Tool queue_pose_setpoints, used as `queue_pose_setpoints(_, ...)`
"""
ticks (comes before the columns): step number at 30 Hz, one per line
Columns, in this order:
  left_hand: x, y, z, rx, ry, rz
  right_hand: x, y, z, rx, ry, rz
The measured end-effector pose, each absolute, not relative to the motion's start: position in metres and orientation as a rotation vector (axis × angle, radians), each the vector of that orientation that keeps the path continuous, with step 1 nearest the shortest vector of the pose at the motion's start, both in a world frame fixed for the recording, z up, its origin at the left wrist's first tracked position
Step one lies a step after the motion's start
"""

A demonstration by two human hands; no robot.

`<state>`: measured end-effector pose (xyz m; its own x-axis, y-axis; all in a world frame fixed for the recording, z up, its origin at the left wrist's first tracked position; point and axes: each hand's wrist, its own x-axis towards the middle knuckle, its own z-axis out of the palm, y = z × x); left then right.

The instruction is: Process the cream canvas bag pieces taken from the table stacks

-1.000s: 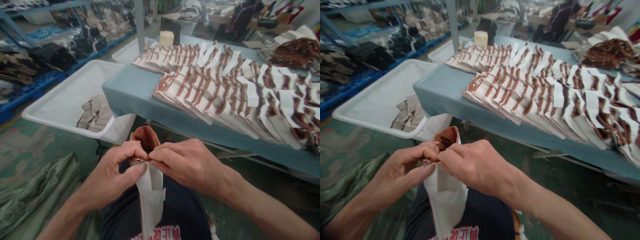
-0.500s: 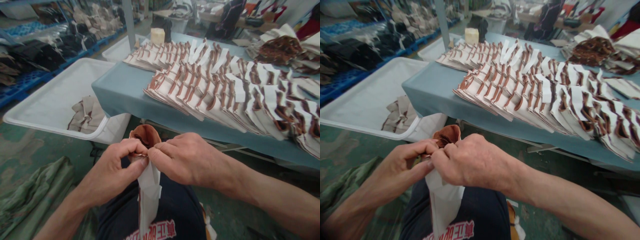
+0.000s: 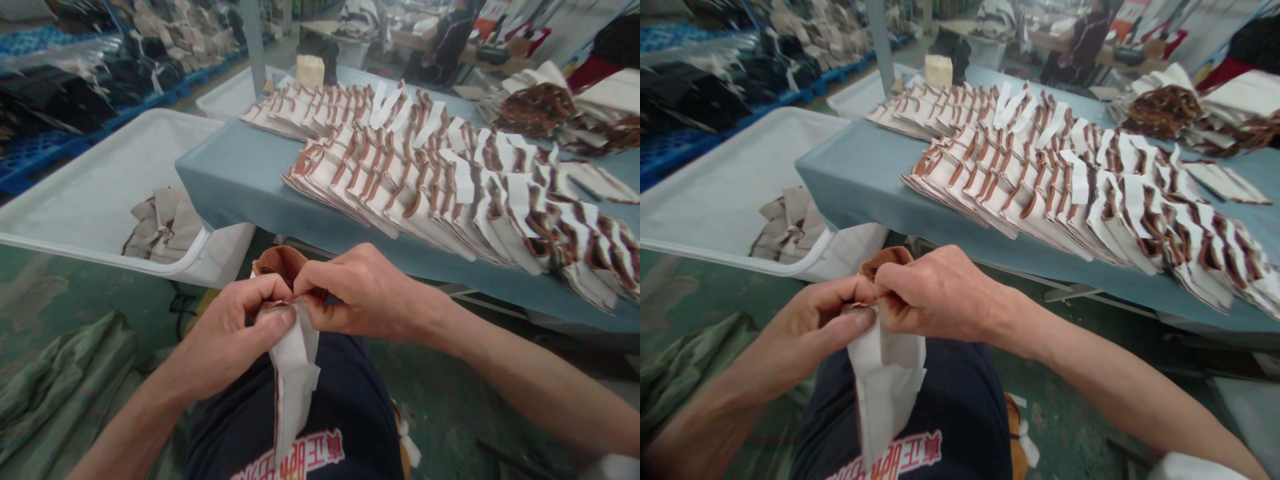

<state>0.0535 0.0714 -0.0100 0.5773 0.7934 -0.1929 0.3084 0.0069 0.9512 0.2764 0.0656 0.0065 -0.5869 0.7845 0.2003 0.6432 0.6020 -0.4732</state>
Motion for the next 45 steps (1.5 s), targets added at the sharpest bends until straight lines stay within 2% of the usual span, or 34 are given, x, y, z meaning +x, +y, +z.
queue_pose_setpoints(4, 0.055, 0.070, -0.013, 1.538, 0.966, 0.521, 0.275, 0.065, 0.004, -1.119, -2.417, 0.551)
queue_pose_setpoints(10, 0.062, 0.065, -0.021, 1.699, 1.129, 0.682, 0.268, 0.056, 0.000, -1.157, -2.447, 0.374)
queue_pose_setpoints(14, 0.048, 0.072, -0.019, 1.805, 1.046, 0.583, 0.276, 0.058, -0.008, -1.070, -2.272, 0.705)
queue_pose_setpoints(16, 0.035, 0.077, -0.014, 1.853, 0.966, 0.489, 0.281, 0.061, -0.010, -1.059, -2.253, 0.747)
queue_pose_setpoints(22, 0.014, 0.088, 0.004, 1.910, 0.759, 0.372, 0.274, 0.067, -0.007, -0.834, -2.433, 0.301)
queue_pose_setpoints(30, 0.016, 0.089, 0.002, 1.827, 0.741, 0.366, 0.252, 0.067, -0.011, -0.874, -2.431, 0.595)
queue_pose_setpoints(45, 0.009, 0.078, -0.015, 1.517, 0.595, 0.211, 0.250, 0.052, -0.012, -0.866, -2.375, 0.769)
